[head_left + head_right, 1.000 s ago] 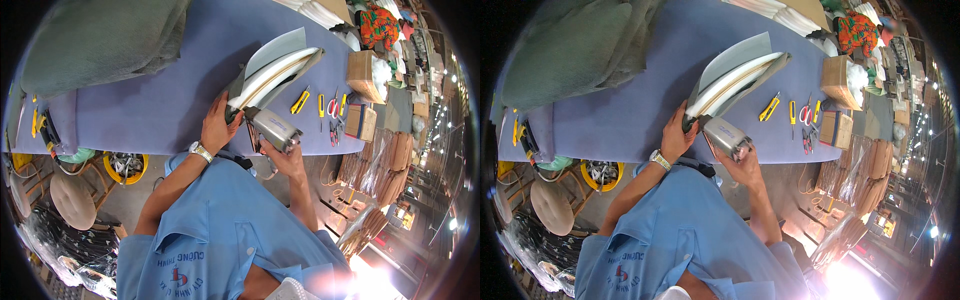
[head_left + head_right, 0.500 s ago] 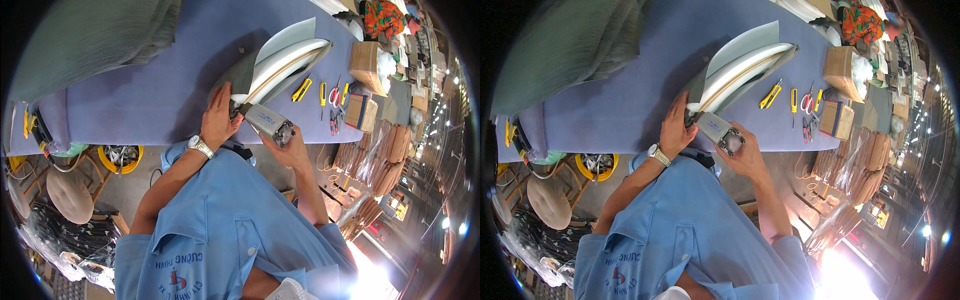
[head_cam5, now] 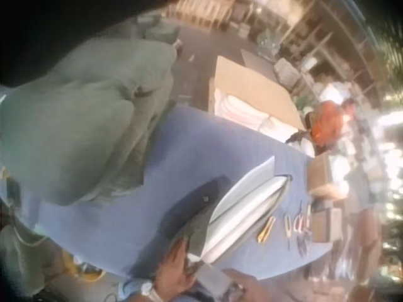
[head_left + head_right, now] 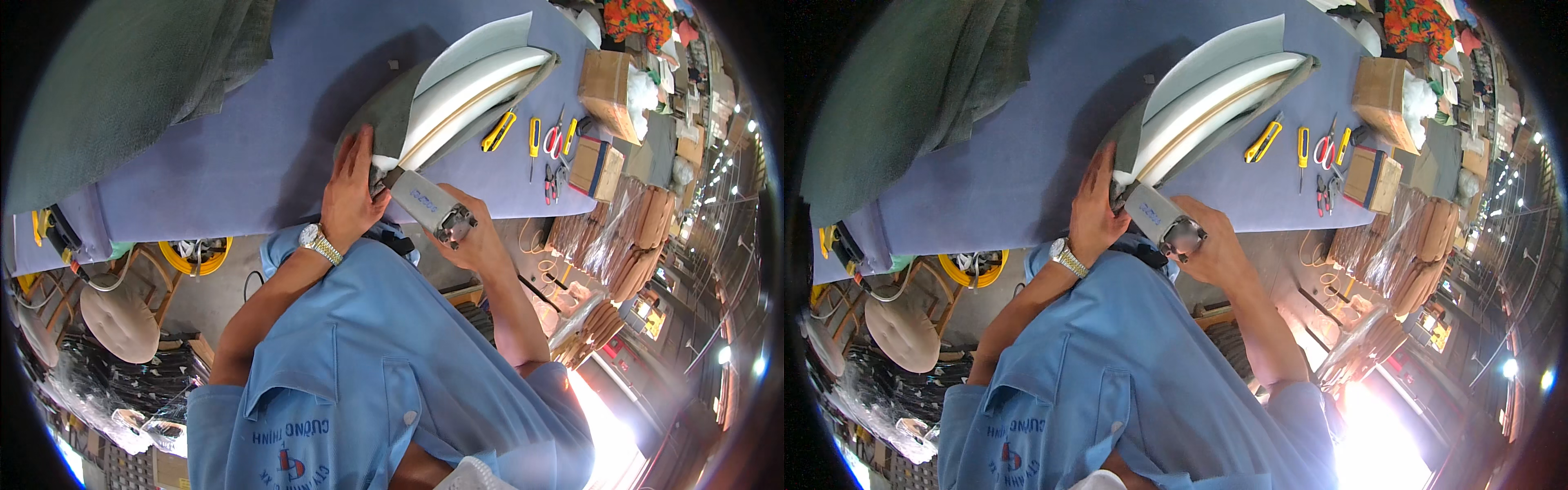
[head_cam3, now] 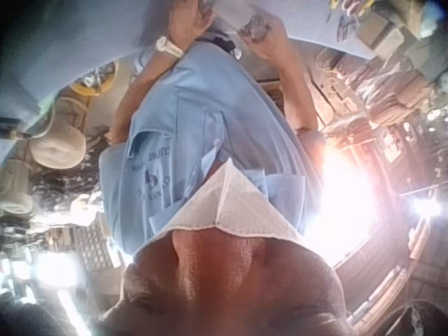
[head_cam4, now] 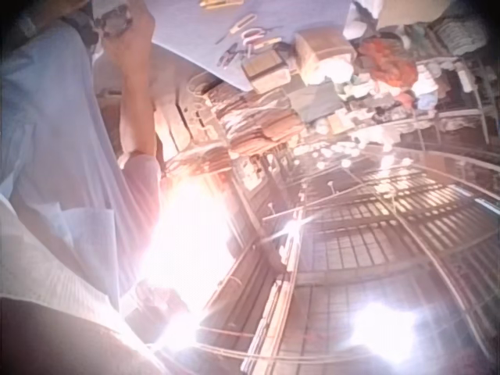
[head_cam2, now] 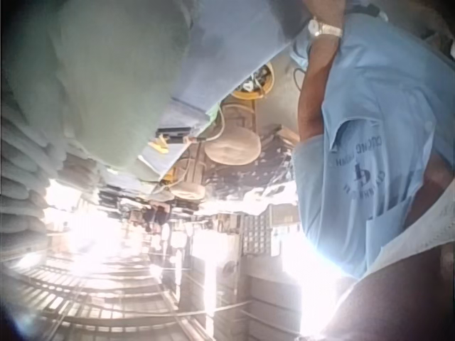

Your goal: The person assembles cushion covers by wrapping fabric around foam inserts, securing edges with a staple gun, and trimming excess fabric with a utility knife. The person repeatedly folds, staples, and cuts the fabric to fit the foam, then places finished cushions on a stack.

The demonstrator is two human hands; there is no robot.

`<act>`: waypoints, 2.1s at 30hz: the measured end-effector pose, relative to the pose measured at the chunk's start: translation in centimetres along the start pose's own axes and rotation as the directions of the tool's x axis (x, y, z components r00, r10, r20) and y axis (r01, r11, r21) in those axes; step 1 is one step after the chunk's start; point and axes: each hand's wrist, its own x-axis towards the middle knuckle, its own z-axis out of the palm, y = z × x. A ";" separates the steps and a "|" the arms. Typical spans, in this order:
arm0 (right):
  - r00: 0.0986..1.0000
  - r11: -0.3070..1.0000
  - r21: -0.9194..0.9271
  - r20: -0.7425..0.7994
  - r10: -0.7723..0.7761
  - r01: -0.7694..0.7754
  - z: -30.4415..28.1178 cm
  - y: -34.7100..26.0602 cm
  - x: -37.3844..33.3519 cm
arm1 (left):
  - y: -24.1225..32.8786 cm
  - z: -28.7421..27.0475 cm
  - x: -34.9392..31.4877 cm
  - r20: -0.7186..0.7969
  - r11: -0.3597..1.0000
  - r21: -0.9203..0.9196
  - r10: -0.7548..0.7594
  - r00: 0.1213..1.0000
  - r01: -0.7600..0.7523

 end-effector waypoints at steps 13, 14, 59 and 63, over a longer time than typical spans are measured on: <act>0.963 0.974 0.053 -0.170 -0.208 0.219 2.5 1.9 1.6 | 0.5 -3.1 1.0 -0.030 0.994 -0.101 0.040 0.999 -0.043; 0.960 0.976 0.034 -0.193 -0.204 0.214 2.6 1.6 1.7 | 0.5 -3.4 0.6 -0.049 0.998 -0.044 0.044 0.998 -0.046; 0.935 0.954 0.063 -0.227 -0.273 0.294 5.1 4.0 1.1 | -0.6 -2.1 -1.5 -0.182 1.000 0.013 -0.015 0.983 0.018; 0.927 0.970 -0.006 -0.292 -0.234 0.243 5.2 6.1 -2.4 | -1.3 -0.8 -1.4 -0.182 0.992 0.114 0.069 0.981 -0.049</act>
